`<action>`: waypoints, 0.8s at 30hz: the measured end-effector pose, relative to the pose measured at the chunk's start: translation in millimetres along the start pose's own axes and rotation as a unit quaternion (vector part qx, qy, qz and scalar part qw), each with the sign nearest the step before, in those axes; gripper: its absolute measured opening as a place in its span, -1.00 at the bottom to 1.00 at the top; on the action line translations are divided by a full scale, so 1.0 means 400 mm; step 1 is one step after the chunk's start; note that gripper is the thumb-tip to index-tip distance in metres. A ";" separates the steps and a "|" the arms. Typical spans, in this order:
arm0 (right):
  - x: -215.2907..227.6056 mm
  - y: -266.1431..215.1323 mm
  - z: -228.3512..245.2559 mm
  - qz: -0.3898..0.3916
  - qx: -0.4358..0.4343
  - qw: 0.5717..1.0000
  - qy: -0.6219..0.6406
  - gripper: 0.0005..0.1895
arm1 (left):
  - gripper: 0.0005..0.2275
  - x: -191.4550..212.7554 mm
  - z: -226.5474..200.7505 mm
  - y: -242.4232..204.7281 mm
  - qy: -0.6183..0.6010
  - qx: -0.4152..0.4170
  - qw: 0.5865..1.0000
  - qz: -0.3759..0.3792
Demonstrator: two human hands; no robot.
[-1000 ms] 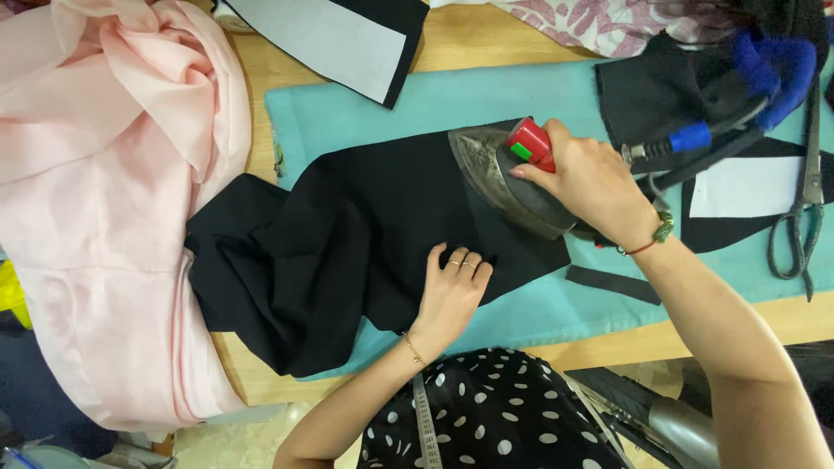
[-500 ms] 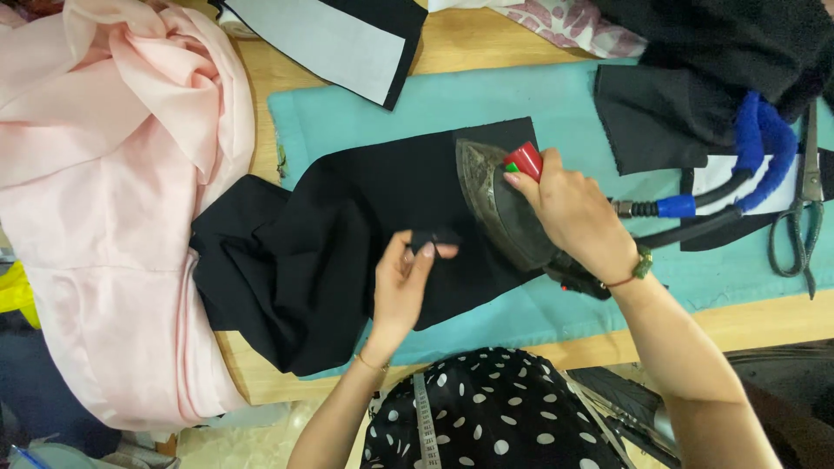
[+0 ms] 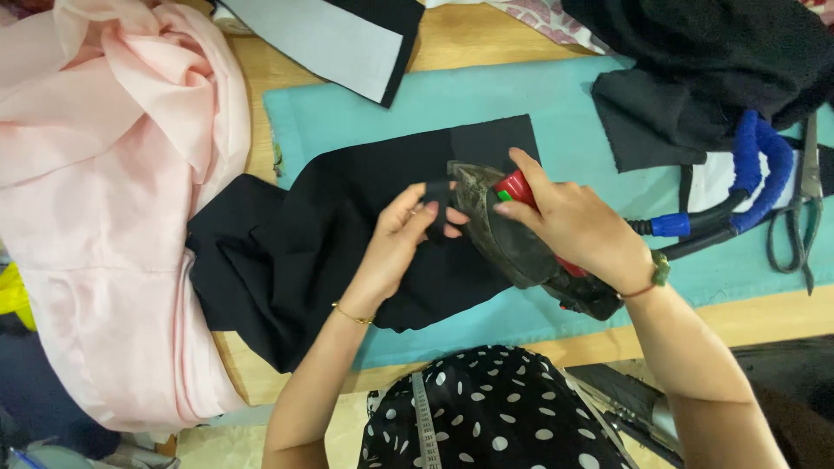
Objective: The person irons a piece of black fabric on a table using a steam iron. They then use shears to cut a strip from the fabric and trim the edges. The person continues to iron the fabric and cut additional pieces, handling the material and tools with both hands.
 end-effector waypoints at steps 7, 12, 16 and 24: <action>-0.037 0.015 -0.045 0.003 -0.061 0.996 -0.065 -0.33 | -0.76 0.005 0.018 -0.006 0.038 -0.027 0.999 -0.021; -0.013 0.045 -0.072 -0.076 -0.023 0.997 -0.013 -0.48 | -0.76 -0.028 0.039 -0.010 0.036 -0.010 0.999 -0.008; 0.098 -0.108 -0.001 -0.185 0.083 0.978 -0.050 -0.54 | -0.76 -0.020 0.013 -0.032 0.066 0.001 0.998 -0.015; -0.061 -0.398 -0.259 0.056 -0.267 0.953 -0.130 -0.67 | -0.61 0.033 -0.028 -0.015 0.066 -0.024 0.997 -0.035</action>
Point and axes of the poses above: each hand's wrist, its own y-axis towards the middle knuckle, its own x-axis out of the back of the hand, z = x × y, the point moved 4 cm from there along y, towards the middle knuckle, and after that the axes turned 1 degree about -z, right-handed, at the moved point
